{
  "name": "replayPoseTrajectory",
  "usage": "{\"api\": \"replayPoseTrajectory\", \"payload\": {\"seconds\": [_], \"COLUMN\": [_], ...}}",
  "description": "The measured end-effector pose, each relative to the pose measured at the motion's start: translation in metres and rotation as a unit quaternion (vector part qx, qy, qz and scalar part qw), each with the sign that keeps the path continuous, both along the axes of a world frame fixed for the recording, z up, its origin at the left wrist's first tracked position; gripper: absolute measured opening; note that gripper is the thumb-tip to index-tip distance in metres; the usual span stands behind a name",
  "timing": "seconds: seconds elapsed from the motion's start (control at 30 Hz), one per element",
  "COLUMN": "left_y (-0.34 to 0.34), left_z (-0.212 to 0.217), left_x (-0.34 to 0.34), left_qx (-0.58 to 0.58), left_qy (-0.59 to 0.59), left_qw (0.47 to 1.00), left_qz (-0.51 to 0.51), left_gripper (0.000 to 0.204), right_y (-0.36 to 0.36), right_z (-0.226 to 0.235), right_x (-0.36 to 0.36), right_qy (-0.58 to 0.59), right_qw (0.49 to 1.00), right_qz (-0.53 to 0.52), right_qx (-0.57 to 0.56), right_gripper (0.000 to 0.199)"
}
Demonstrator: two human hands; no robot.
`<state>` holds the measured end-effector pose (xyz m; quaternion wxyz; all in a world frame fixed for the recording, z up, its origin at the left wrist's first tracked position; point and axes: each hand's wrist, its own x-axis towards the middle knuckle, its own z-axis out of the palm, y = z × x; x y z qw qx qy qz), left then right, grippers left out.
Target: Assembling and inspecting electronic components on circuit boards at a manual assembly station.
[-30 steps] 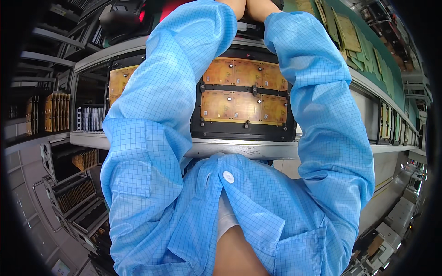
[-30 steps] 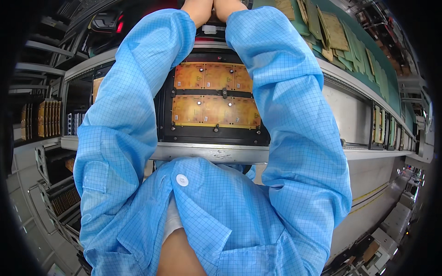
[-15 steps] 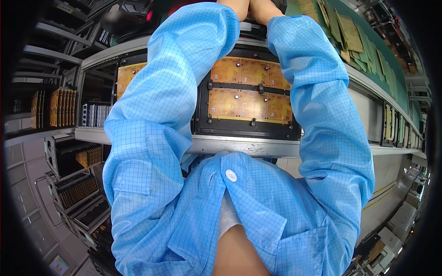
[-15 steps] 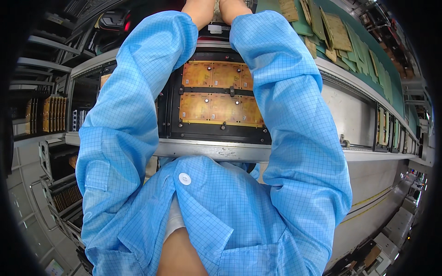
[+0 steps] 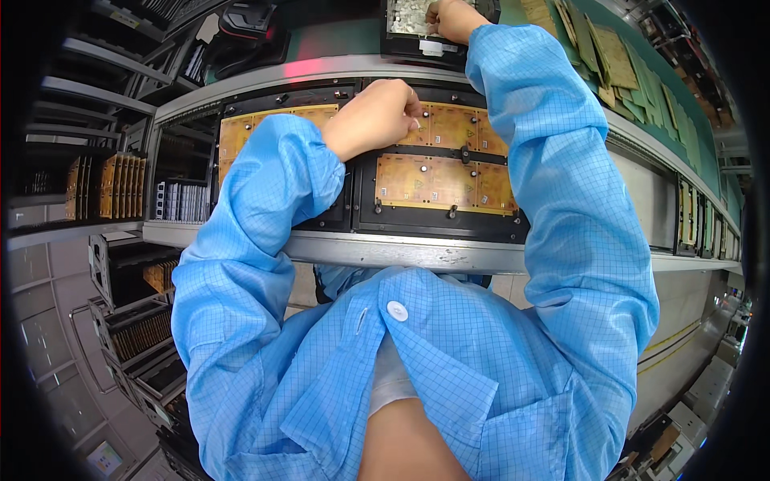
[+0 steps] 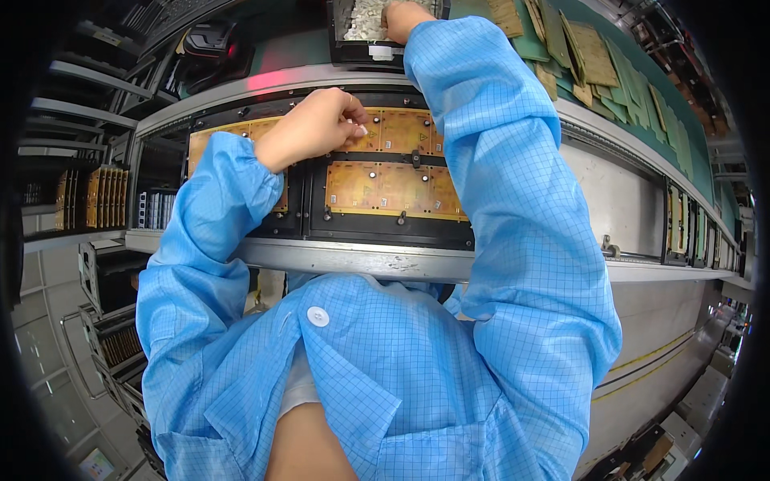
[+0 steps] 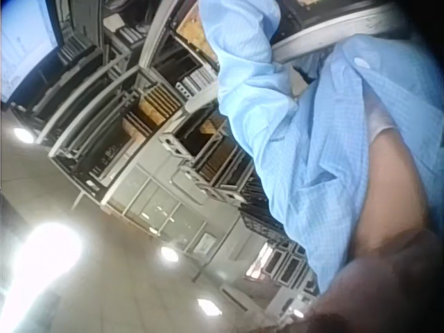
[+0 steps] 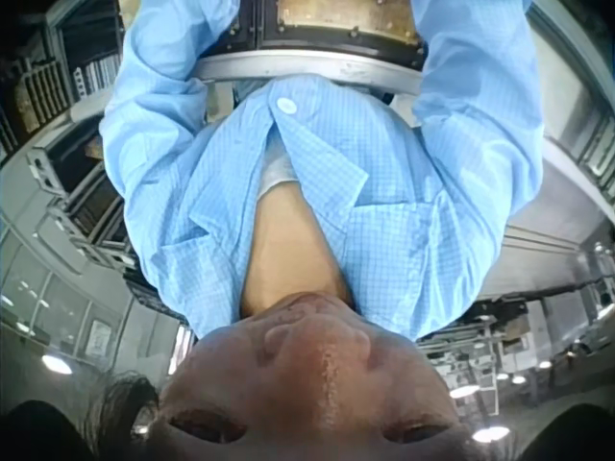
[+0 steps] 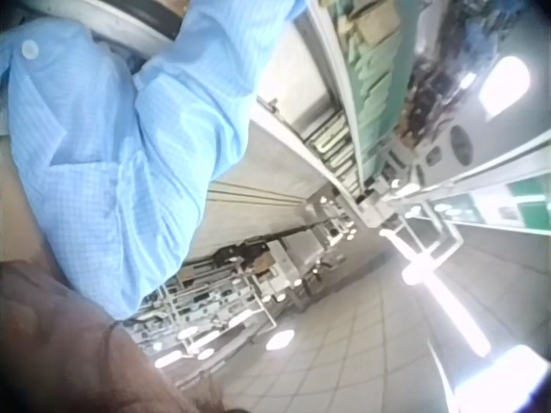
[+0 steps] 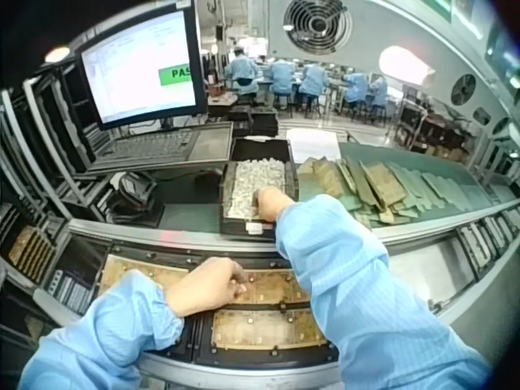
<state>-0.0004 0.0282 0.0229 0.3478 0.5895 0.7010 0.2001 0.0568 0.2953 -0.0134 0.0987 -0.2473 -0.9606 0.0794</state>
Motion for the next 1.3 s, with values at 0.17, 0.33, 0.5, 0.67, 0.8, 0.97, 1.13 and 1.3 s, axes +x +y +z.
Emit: {"api": "replayPoseTrajectory", "payload": {"seconds": [0.17,0.33,0.5,0.67,0.8,0.97,1.13,1.3], "left_y": [-0.010,-0.072,-0.142,-0.152,-0.145,-0.158,-0.147,-0.149], "left_z": [0.002,0.015,-0.009,-0.018,-0.021,-0.025,-0.024,-0.030], "left_x": [-0.014,-0.013,0.016,0.030,0.030,0.037,0.044,0.052], "left_qx": [0.135,0.213,0.157,0.193,0.198,0.201,0.198,0.191], "left_qy": [0.080,0.106,0.172,0.197,0.208,0.202,0.209,0.260], "left_qw": [0.987,0.971,0.972,0.957,0.952,0.947,0.945,0.925], "left_qz": [-0.020,0.016,0.016,0.085,0.106,0.151,0.155,0.200], "left_gripper": [0.028,0.021,0.046,0.050,0.050,0.044,0.040,0.038], "right_y": [0.034,0.015,0.000,-0.003,0.007,-0.078,-0.127,-0.122], "right_z": [-0.032,-0.017,-0.014,-0.004,-0.001,0.065,0.045,0.031], "right_x": [-0.002,0.003,0.002,0.005,0.022,0.051,0.119,0.166], "right_qy": [-0.004,0.044,0.151,0.155,0.242,0.122,0.043,0.113], "right_qw": [0.998,0.999,0.987,0.988,0.968,0.962,0.935,0.908], "right_qz": [-0.057,-0.022,-0.048,-0.022,-0.064,0.061,0.011,0.032], "right_qx": [0.039,0.006,-0.017,0.017,0.026,-0.237,-0.352,-0.402], "right_gripper": [0.020,0.017,0.015,0.015,0.014,0.014,0.014,0.016]}}
